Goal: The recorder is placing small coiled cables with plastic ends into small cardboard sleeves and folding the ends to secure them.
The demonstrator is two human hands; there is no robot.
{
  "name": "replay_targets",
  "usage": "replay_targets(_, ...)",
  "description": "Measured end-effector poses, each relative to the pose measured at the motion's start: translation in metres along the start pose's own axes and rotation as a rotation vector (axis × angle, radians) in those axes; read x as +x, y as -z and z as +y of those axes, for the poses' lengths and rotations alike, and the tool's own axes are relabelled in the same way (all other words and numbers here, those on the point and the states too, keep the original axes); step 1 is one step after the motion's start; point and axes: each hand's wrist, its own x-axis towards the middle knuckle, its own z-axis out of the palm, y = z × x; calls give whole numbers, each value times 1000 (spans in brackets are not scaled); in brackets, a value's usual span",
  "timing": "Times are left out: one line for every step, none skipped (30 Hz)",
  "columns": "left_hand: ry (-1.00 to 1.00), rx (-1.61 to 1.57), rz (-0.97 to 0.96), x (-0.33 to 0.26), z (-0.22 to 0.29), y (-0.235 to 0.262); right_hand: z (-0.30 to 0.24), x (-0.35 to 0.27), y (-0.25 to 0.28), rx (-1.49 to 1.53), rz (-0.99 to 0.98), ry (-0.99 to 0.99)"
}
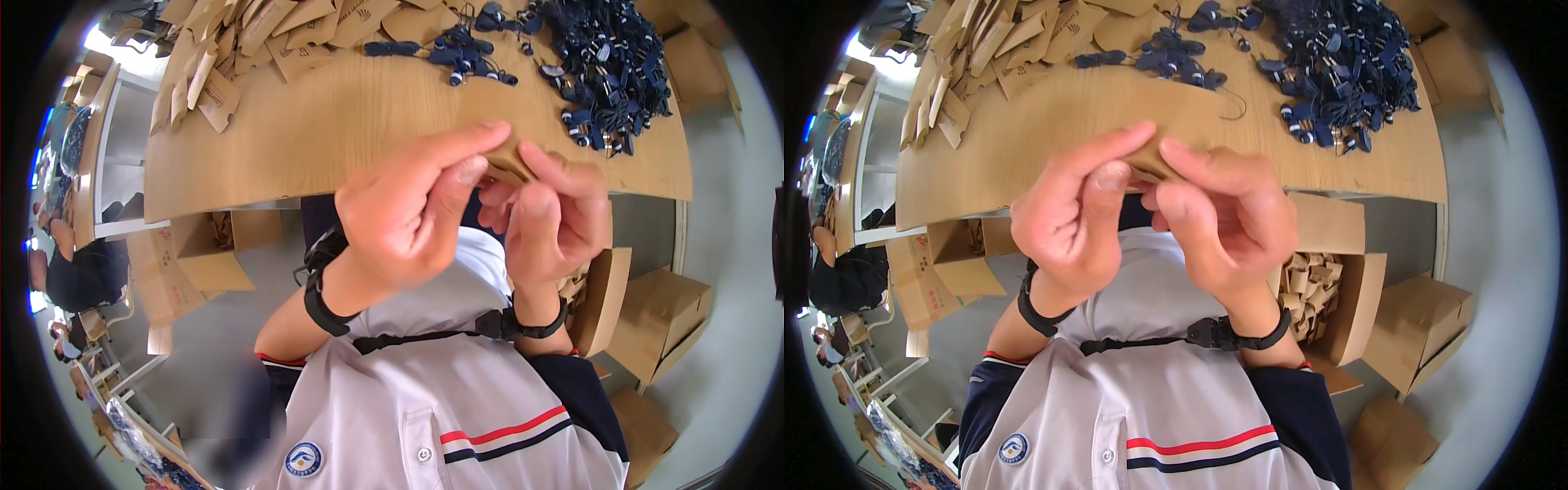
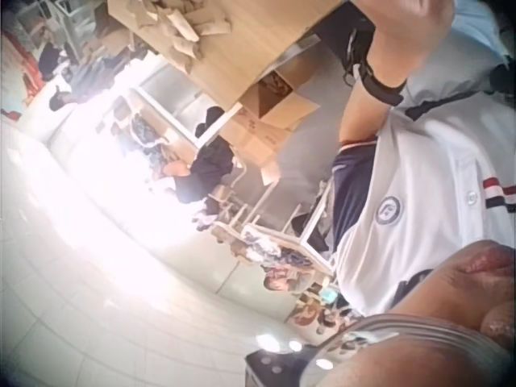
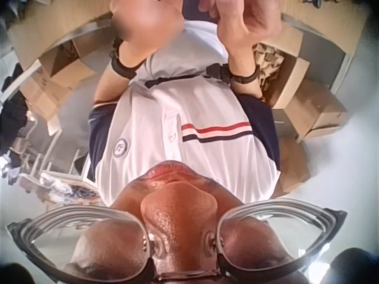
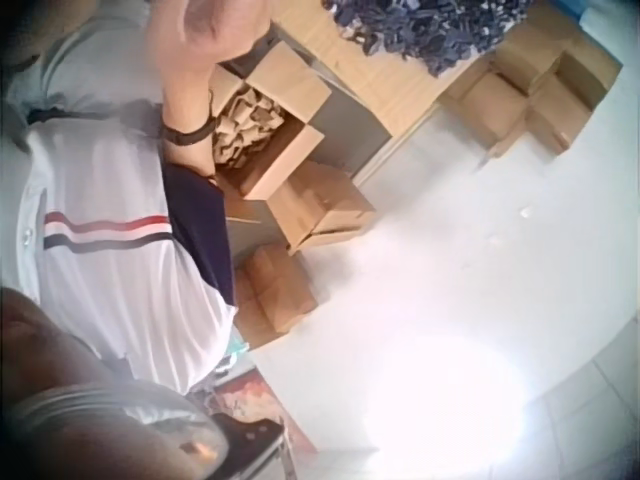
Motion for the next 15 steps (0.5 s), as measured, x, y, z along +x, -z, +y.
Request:
replay_targets(21, -17, 8, -1, 3, -3, -1, 1, 0, -49, -19, 89)
replay_targets(41, -35, 17, 0, 5, -6, -1, 2, 1, -97, -37, 179)
replay_targets(-33, 15, 16, 3, 5, -9, -2, 2, 3, -63, 25, 154)
replay_targets(-37, 18, 24, 4, 6, -11, -4, 0, 7, -60, 18, 159)
replay_targets(-43, 16, -31, 2, 7, -13, -7, -1, 14, -136, 32, 140)
replay_targets(-47, 13, -85, 1, 8, -17, -10, -2, 19, -214, 47, 121)
replay_targets(-37, -48, -68, -3, 6, -26, -14, 0, 22, -239, 76, 132)
replay_targets(-30, -100, -79, -3, 8, -35, -17, -1, 28, -241, 68, 135)
replay_targets(-23, -154, -90, -2, 9, -44, -21, -1, 38, -284, 96, 169)
replay_targets(-28, -156, -171, 0, 11, -52, -25, -2, 50, -329, 132, 201)
replay_targets(-33, -153, -246, 1, 14, -59, -31, -3, 61, -413, 151, 231)
replay_targets(-31, -155, -235, 1, 19, -64, -37, -4, 72, -497, 169, 261)
replay_targets(67, -236, -347, 1, 26, -70, -44, -8, 83, -625, 249, 270)
replay_targets(164, -311, -443, -1, 29, -72, -50, -13, 96, -746, 314, 284)
replay_targets(89, -306, -413, -5, 27, -72, -54, -20, 109, -827, 383, 262)
